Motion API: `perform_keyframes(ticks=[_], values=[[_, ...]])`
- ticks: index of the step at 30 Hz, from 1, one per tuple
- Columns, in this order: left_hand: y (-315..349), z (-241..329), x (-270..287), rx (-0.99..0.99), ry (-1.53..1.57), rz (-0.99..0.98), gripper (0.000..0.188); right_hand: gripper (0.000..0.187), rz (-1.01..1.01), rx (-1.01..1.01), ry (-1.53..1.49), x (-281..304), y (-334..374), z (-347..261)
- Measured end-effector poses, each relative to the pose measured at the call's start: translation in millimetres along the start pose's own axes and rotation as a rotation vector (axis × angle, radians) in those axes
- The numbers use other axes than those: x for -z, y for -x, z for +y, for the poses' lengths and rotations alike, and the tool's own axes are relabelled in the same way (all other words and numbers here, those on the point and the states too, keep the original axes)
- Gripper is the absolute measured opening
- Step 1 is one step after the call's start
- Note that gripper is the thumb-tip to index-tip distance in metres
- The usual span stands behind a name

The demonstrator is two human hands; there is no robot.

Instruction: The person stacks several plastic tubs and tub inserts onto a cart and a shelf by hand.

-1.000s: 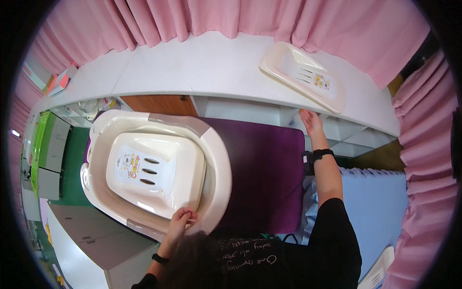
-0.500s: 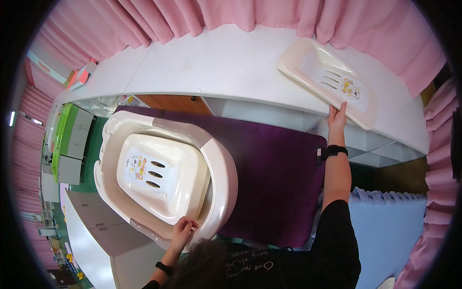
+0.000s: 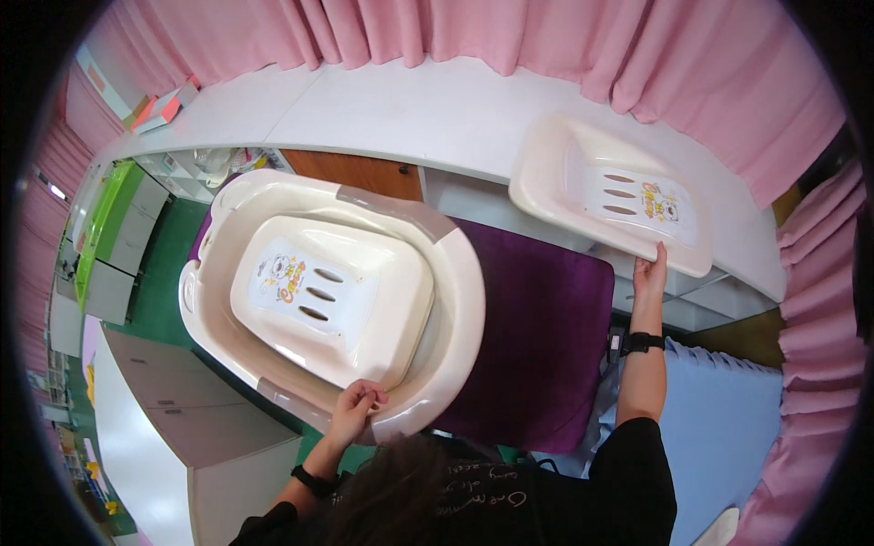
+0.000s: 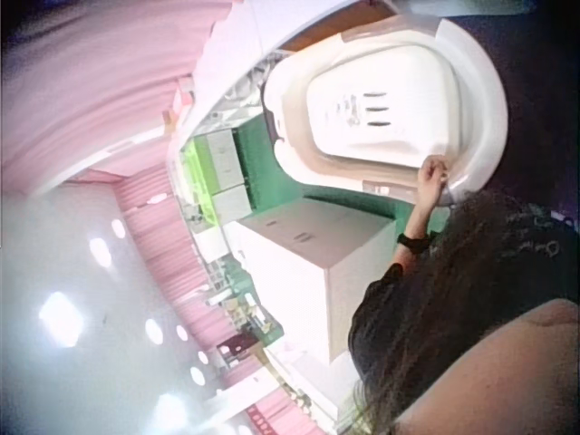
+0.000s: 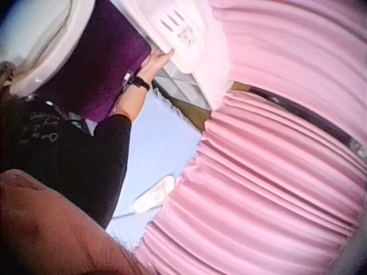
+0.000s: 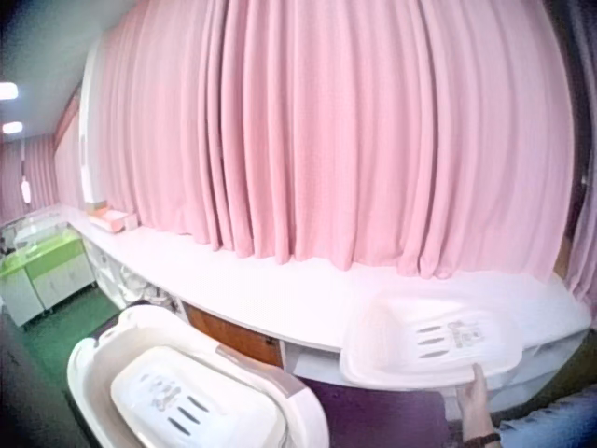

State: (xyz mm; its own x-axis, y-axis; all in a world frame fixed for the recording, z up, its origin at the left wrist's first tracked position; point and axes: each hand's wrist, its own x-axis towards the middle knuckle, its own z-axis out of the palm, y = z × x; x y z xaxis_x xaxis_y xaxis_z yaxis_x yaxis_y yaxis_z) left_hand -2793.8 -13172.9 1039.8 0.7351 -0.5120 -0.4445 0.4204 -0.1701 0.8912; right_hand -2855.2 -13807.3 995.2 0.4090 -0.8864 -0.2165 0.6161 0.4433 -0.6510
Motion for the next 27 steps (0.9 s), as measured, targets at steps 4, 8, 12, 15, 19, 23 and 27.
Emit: perform_keyframes(ticks=[4, 8, 12, 15, 19, 23, 27], values=[[6, -15, 47, -0.118, 0.037, -0.040, 0.018, 0.036, -0.135, -0.021, 0.095, -42, 70, -10], [8, 2, 102, -0.135, 0.116, 0.053, 0.015, 0.039, -0.205, -0.140, 0.235, -118, 156, -4], [22, 32, 146, -0.193, 0.240, 0.119, 0.033, 0.048, -0.308, -0.413, 0.400, -153, 220, 31], [21, 44, 166, -0.211, 0.444, 0.143, 0.048, 0.047, -0.351, -0.476, 0.542, -157, 246, 82], [34, 22, 188, -0.005, 0.546, -0.019, 0.046, 0.047, -0.441, -0.622, 0.645, -169, 298, 137], [52, 16, 185, 0.125, 0.485, -0.057, 0.043, 0.048, -0.505, -0.698, 0.729, -192, 321, 162], [61, 1, 182, 0.018, 0.630, 0.003, 0.047, 0.045, -0.653, -0.841, 0.457, -169, 336, 163]])
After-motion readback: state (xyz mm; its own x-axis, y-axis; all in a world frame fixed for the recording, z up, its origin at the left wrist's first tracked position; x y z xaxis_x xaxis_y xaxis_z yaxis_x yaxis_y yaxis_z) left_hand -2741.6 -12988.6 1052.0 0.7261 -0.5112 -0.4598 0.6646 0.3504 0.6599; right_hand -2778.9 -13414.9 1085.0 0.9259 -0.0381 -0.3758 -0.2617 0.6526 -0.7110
